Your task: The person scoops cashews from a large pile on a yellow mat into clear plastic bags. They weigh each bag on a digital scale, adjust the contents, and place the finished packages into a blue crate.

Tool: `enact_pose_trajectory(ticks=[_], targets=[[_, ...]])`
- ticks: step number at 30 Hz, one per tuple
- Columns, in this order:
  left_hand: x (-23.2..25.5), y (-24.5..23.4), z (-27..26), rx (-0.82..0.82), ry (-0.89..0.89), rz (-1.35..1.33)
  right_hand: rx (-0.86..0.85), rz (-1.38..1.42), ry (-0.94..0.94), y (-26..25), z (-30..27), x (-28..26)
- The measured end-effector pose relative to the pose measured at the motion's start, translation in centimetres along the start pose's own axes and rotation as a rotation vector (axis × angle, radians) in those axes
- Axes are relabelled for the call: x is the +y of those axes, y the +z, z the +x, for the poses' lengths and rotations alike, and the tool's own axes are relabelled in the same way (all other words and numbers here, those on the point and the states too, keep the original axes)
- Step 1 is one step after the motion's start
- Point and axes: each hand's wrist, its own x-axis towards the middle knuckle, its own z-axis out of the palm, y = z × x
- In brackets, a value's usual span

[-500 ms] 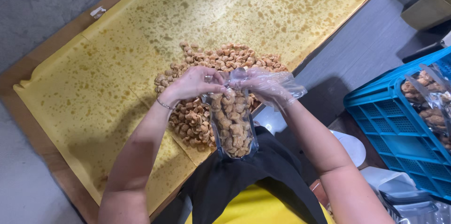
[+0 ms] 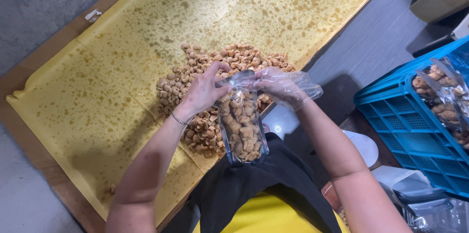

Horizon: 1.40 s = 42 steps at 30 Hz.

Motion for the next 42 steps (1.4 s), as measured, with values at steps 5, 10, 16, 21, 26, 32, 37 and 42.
enact_pose_trajectory(ticks=[5,10,16,21,26,32,37,42], targets=[[1.7,-1.0,1.1,-0.077,0.072,0.246,0.017,-0.044,-0.087,-1.1,0.5,1.8],[1.9,-1.4,5.4,-0.309,0.144,0.281,0.086,-0.116,-0.093,0.0,-1.0,0.8],[4.7,0.3,6.7,-0.497,0.019,0.369,0.204,-0.183,-0.076,1.2,-2.9,0.7],[3.0,-0.2,5.8,-0.603,0.020,0.437,0.121,-0.084,-0.332,-0.4,-3.5,3.6],[-2.4,0.2,4.6,-0.520,0.009,0.530,0.325,-0.492,-0.225,-0.9,-3.8,4.4],[-6.0,1.4,3.7,-0.382,0.062,0.490,0.283,-0.290,-0.105,-1.0,-4.1,4.8],[-2.0,-0.3,4.7,-0.642,0.057,0.301,0.259,-0.104,-0.077,-1.8,-5.2,6.8],[3.6,3.7,7.6,-1.134,-0.098,-0.061,0.283,-0.040,-0.070,-2.3,-7.3,5.6]])
